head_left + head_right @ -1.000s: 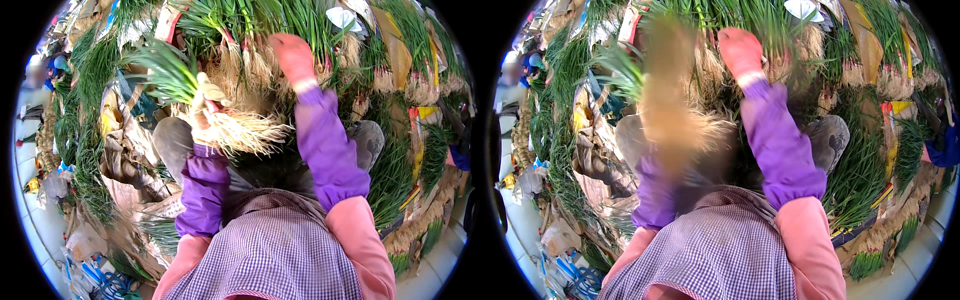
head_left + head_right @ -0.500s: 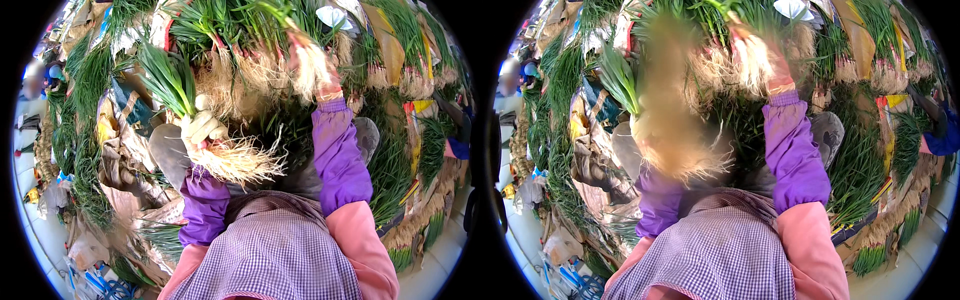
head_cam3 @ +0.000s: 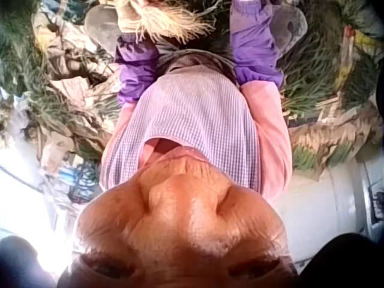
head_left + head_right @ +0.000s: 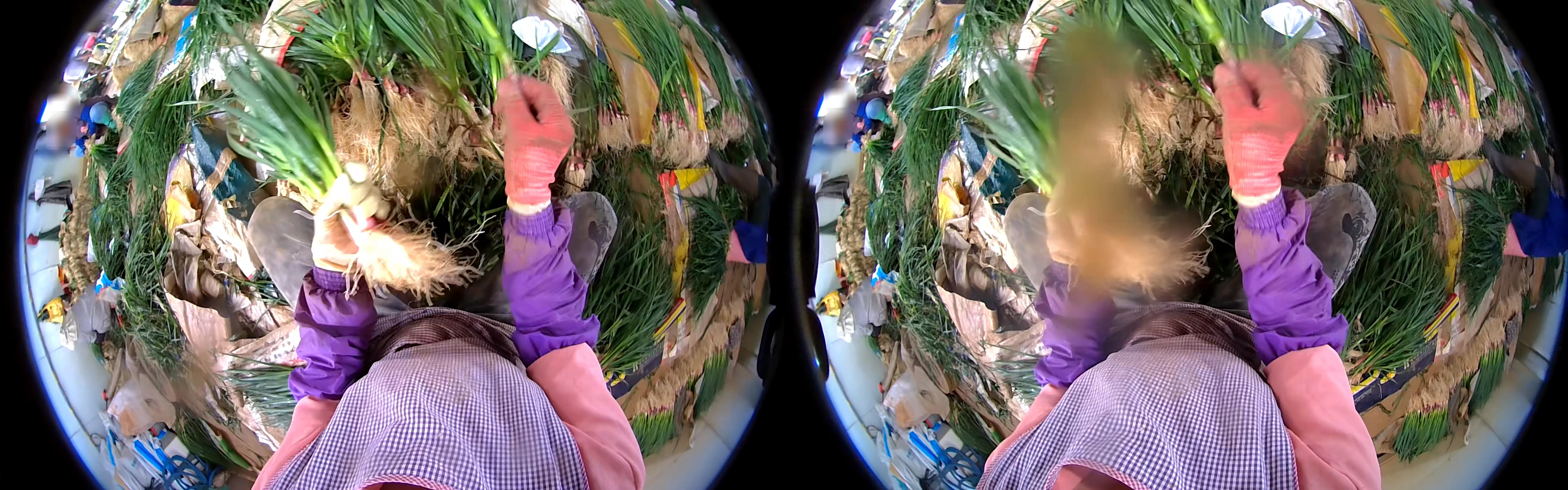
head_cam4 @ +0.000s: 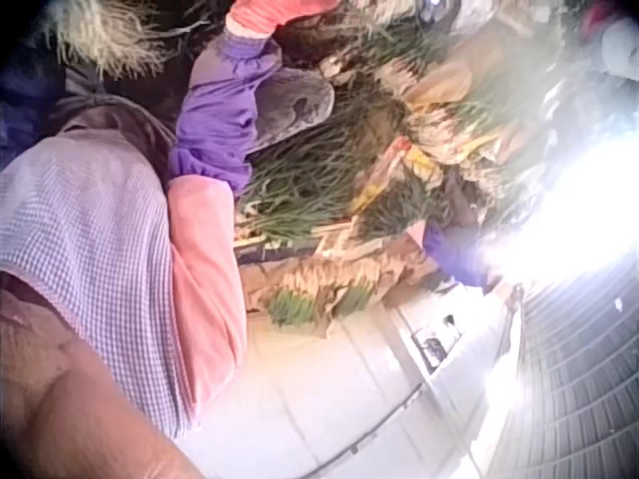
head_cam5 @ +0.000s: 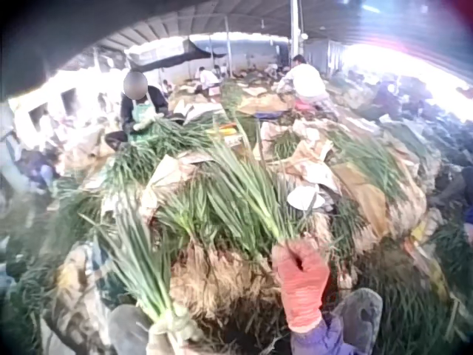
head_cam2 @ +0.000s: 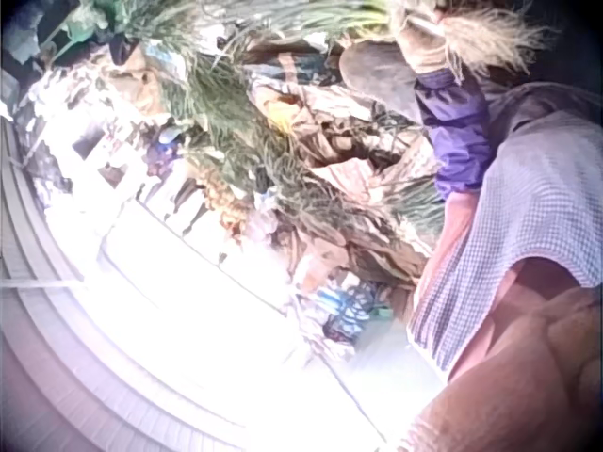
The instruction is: The person sits on the floor and repeatedly gathers green onions, aligns the roots, and ties them into bundles using rubber bands. The person places the finished bundles aside and continues the process with new bunches.
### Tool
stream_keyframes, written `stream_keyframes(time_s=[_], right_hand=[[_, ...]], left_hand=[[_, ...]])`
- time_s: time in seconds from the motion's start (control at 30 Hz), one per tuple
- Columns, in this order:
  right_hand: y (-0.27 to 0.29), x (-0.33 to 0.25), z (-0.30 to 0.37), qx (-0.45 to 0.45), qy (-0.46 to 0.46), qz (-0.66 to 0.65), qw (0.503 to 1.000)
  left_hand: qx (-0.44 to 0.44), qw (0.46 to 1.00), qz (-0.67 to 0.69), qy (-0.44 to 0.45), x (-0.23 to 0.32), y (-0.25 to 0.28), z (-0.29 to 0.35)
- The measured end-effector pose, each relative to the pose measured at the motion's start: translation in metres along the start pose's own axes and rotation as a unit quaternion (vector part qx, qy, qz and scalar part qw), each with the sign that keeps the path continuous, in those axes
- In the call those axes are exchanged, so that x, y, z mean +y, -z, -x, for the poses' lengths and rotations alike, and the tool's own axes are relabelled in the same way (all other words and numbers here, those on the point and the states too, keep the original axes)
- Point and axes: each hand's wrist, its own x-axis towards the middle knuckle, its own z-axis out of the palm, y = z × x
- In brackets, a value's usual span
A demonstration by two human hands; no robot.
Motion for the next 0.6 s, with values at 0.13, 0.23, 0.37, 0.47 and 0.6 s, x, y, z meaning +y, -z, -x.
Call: stream_keyframes(time_s=[0.13,0.23,0.37,0.47,0.6], right_hand=[[-0.002,-0.005,0.064,-0.201,-0.11,-0.052,0.972],[-0.006,0.013,0.112,-0.299,-0.057,-0.034,0.952],[0.01,0.012,0.095,-0.411,0.02,0.117,0.904],[0.004,0.009,0.074,-0.444,0.038,0.226,0.866],[0.003,0.024,0.059,-0.489,-0.118,0.049,0.863]], left_hand=[[0.146,0.976,-0.112,0.115,-0.017,-0.008,-0.014],[0.16,0.973,-0.145,0.08,-0.04,-0.01,-0.001],[0.171,0.979,-0.078,0.084,-0.046,-0.006,0.011],[0.207,0.967,-0.147,0.002,-0.041,-0.053,0.014],[0.245,0.958,-0.125,0.086,-0.039,-0.028,0.009]])
